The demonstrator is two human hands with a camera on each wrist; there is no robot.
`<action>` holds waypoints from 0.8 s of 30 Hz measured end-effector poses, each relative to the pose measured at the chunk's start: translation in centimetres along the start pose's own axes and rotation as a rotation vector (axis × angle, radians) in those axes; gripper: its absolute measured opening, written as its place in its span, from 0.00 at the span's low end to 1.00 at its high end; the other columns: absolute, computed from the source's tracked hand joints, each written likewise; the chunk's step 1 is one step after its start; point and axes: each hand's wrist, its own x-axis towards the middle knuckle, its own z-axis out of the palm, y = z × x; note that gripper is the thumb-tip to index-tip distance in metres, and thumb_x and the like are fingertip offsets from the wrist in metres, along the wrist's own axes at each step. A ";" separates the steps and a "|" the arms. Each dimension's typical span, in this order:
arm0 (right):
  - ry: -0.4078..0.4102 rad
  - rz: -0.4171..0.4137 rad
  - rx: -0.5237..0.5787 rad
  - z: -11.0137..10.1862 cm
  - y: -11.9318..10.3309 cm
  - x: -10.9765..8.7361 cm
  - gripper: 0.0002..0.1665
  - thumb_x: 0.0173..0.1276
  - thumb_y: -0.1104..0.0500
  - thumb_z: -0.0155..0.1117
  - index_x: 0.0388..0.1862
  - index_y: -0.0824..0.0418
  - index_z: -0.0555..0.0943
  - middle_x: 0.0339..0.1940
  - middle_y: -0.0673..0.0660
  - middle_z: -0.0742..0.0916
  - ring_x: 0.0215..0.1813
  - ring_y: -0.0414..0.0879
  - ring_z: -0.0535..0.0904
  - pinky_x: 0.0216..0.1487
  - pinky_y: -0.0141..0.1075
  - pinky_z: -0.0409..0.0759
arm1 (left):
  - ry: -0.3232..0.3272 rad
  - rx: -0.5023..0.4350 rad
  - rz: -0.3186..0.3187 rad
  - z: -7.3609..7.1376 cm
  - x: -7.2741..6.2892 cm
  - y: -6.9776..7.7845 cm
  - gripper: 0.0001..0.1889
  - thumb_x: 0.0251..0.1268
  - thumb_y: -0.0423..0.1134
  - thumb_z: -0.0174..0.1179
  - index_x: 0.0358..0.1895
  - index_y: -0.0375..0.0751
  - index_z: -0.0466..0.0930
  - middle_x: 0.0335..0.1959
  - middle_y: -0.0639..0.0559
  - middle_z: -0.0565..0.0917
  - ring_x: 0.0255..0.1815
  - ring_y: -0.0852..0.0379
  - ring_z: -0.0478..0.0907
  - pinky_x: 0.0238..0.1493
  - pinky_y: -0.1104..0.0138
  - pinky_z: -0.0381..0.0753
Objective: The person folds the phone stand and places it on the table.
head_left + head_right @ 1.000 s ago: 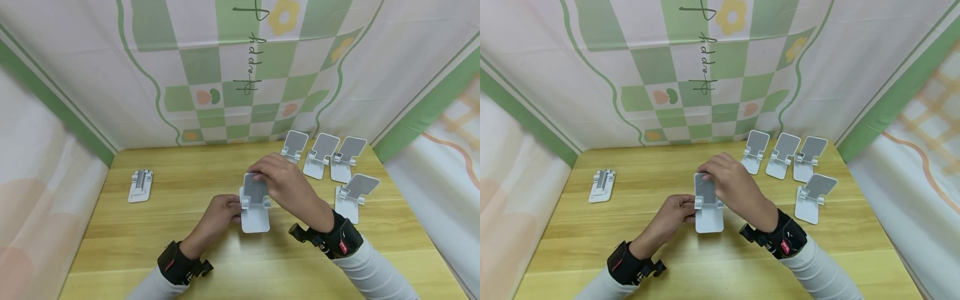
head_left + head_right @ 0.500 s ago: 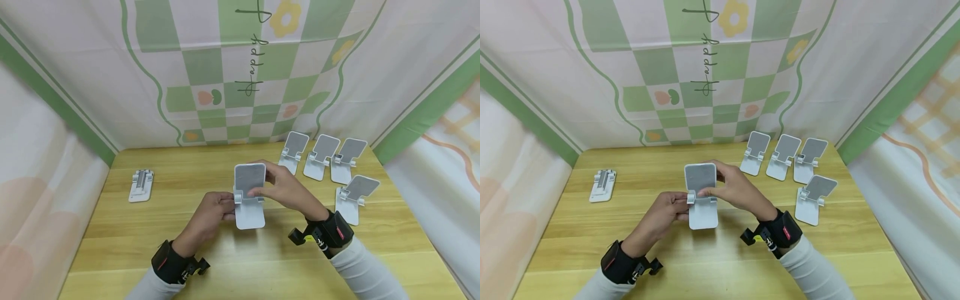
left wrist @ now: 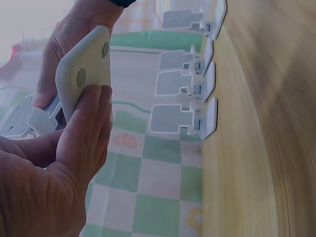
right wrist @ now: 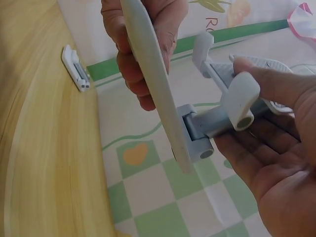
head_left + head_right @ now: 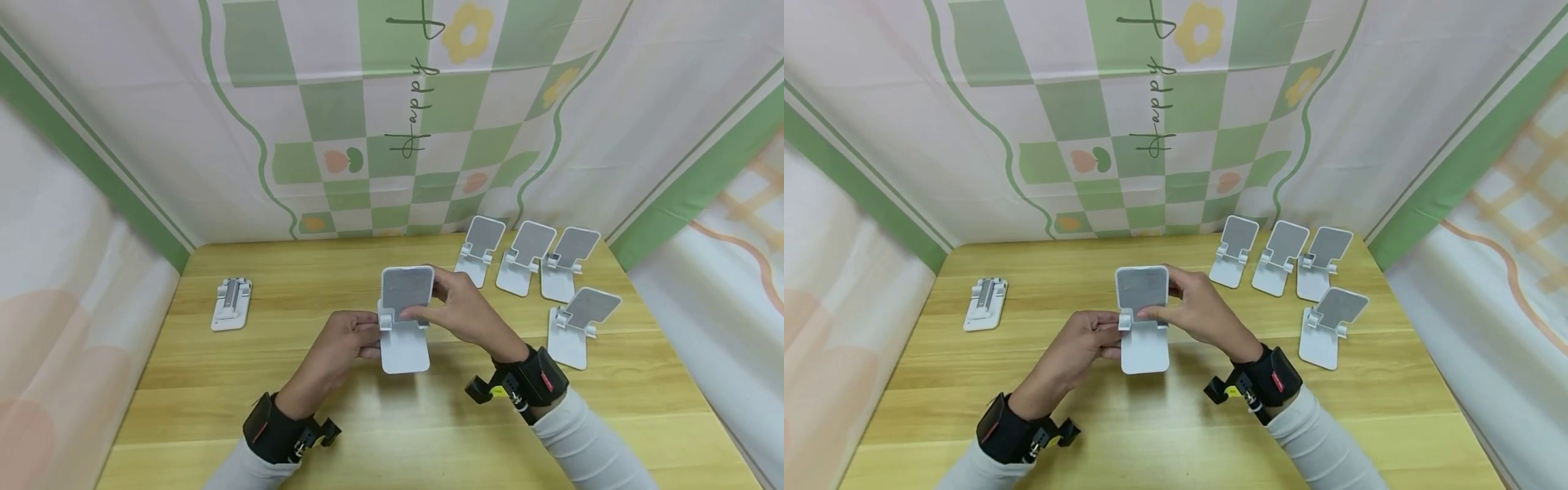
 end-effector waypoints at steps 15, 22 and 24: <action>0.104 -0.077 -0.047 0.6 0.2 0.3 0.23 0.55 0.64 0.81 0.51 0.60 0.87 0.45 0.55 0.92 0.43 0.44 0.88 0.42 0.36 0.88 | -0.040 0.017 0.001 0.0 -0.1 0.0 0.19 0.76 0.32 0.55 0.61 0.18 0.76 0.53 0.28 0.85 0.43 0.50 0.90 0.46 0.61 0.90; 0.157 -0.080 -0.103 0.7 0.3 0.3 0.20 0.56 0.65 0.81 0.48 0.60 0.88 0.43 0.55 0.92 0.45 0.44 0.88 0.42 0.35 0.87 | -0.057 0.006 0.002 0.2 0.0 -0.1 0.18 0.77 0.31 0.54 0.61 0.17 0.76 0.53 0.27 0.85 0.44 0.50 0.90 0.46 0.61 0.89; 0.149 -0.064 -0.102 0.6 0.3 0.3 0.20 0.56 0.65 0.81 0.48 0.59 0.88 0.44 0.55 0.92 0.45 0.44 0.87 0.43 0.35 0.87 | -0.055 0.005 -0.001 0.2 0.1 -0.1 0.18 0.77 0.31 0.54 0.60 0.17 0.76 0.53 0.27 0.85 0.43 0.50 0.90 0.46 0.61 0.89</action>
